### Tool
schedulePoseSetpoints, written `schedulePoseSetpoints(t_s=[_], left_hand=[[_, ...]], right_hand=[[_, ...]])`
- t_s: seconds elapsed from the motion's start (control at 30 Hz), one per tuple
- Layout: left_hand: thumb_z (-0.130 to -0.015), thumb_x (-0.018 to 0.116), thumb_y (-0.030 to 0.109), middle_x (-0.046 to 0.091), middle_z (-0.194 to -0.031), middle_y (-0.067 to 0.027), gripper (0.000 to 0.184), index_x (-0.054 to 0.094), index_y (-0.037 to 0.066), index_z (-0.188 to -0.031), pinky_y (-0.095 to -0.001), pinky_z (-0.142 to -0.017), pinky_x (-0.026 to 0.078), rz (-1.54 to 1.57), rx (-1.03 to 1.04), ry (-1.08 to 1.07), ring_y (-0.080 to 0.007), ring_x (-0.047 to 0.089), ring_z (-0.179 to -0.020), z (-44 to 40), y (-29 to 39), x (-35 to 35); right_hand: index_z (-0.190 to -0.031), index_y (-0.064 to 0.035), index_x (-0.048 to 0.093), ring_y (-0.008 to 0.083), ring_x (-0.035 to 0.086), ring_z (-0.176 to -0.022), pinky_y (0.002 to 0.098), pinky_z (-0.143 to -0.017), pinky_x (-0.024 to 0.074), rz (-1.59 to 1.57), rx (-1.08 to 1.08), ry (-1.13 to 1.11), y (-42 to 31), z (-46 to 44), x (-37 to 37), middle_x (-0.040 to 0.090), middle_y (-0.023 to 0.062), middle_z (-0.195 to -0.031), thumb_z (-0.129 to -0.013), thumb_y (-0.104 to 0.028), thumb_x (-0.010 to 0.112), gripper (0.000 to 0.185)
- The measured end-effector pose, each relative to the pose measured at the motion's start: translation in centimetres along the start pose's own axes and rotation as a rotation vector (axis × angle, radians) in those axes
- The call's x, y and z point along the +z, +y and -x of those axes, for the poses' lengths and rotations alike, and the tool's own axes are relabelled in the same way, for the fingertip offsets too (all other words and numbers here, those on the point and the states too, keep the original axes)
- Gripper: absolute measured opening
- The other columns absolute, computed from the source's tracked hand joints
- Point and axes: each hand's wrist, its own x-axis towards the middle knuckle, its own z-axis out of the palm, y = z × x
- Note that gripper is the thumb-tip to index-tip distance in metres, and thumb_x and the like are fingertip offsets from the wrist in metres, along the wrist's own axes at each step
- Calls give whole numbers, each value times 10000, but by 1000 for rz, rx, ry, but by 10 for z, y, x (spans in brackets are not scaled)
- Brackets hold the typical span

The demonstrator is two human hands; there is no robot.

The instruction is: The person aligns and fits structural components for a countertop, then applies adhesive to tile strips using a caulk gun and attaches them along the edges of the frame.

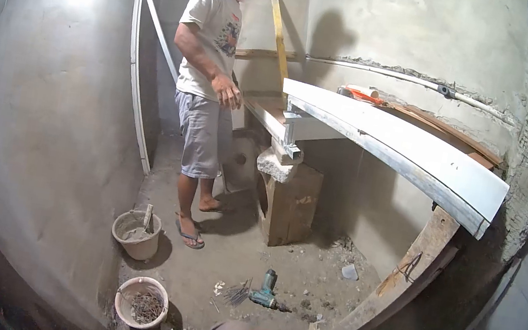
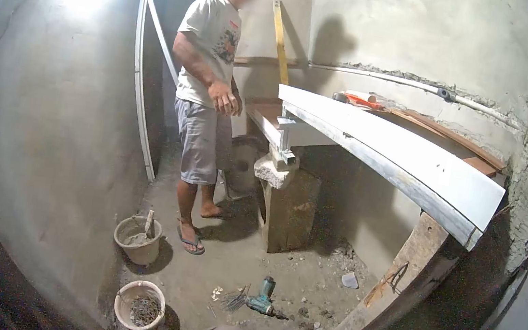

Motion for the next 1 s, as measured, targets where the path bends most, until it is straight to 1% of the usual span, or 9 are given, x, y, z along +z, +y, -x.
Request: schedulePoseSetpoints(t_s=[0.1,0.17,0.4,0.47,0.6,0.67,0.77,0.87,1.0], left_hand=[[-963,582,428,679,-1028,-220,462,551,112,-1299,-535,-777,548,50,-53,6,-417,675,-963,6,6,-3],[-962,588,420,676,-1017,-226,455,548,99,-1283,-541,-776,540,41,22,116,-429,668,-959,2,-3,11],[-961,588,399,676,-1007,-232,463,543,87,-1300,-541,-770,538,100,-12,105,-433,664,-958,15,1,-4],[-958,590,395,677,-987,-234,467,541,79,-1298,-539,-767,540,70,22,100,-425,669,-950,20,4,-8],[-955,593,386,678,-967,-239,459,540,74,-1288,-546,-750,540,49,54,129,-427,671,-934,19,2,-4],[-950,597,378,679,-956,-238,463,538,72,-1291,-548,-731,541,42,48,83,-430,674,-916,16,1,-5],[-949,599,375,680,-959,-234,457,546,70,-1285,-546,-720,543,-7,63,72,-430,676,-905,9,-3,-1],[-949,598,383,681,-951,-235,443,560,73,-1264,-543,-723,548,16,64,114,-433,679,-900,13,-2,3],[-947,599,389,681,-952,-240,436,572,77,-1251,-547,-731,551,6,47,106,-440,678,-899,14,0,5]], right_hand=[[-1226,-109,676,476,648,-979,519,-843,521,41,7,1,0,1,-1,694,262,-1070,-916,-454,635,465],[-1229,-112,675,477,649,-978,519,-844,522,69,19,-3,4,2,1,694,264,-1065,-917,-461,631,471],[-1247,-121,668,466,659,-963,516,-825,529,113,-24,-1,7,1,5,696,257,-1065,-918,-486,617,494],[-1250,-123,666,463,661,-961,514,-821,530,110,-21,-1,6,2,6,696,254,-1067,-919,-489,615,497],[-1246,-120,667,458,663,-959,513,-814,530,104,-31,9,11,2,9,698,246,-1070,-919,-498,613,503],[-1246,-116,666,457,664,-959,513,-811,530,116,-42,10,14,1,11,698,244,-1071,-919,-503,612,509],[-1246,-103,664,458,663,-958,510,-810,530,108,-46,23,14,1,12,695,249,-1075,-920,-515,609,528],[-1248,-95,662,460,662,-956,507,-812,529,95,-70,26,15,1,14,692,255,-1078,-921,-523,606,542],[-1251,-96,660,466,659,-959,509,-816,526,102,-57,8,9,0,8,689,261,-1082,-920,-519,607,540]])
